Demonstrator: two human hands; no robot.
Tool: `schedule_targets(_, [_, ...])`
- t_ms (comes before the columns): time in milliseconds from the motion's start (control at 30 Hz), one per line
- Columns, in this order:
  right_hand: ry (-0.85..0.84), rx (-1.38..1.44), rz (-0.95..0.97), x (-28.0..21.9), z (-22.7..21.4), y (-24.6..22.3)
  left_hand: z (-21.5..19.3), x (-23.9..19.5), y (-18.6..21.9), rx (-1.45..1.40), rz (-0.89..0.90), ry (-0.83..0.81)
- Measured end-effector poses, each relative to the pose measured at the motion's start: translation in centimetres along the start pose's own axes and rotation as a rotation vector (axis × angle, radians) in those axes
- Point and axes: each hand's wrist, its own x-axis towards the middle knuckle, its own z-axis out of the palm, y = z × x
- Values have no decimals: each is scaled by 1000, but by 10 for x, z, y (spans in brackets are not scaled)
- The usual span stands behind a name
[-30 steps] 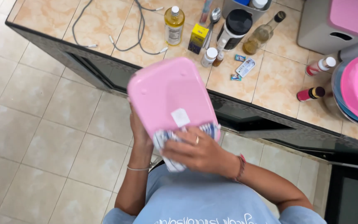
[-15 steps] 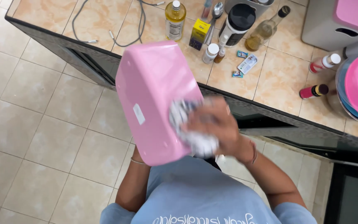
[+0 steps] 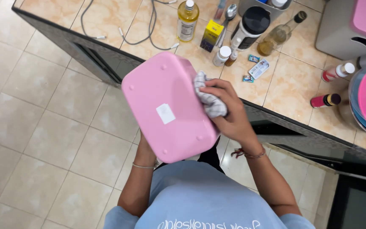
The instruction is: The recorder is cleaning and organizing various containers and bottles on a hotel room counter.
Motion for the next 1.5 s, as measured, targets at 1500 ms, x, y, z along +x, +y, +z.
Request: schedule_targets(1500, [196,-691,-273,-31,18,-5,46,-25,-31,798,381,-281])
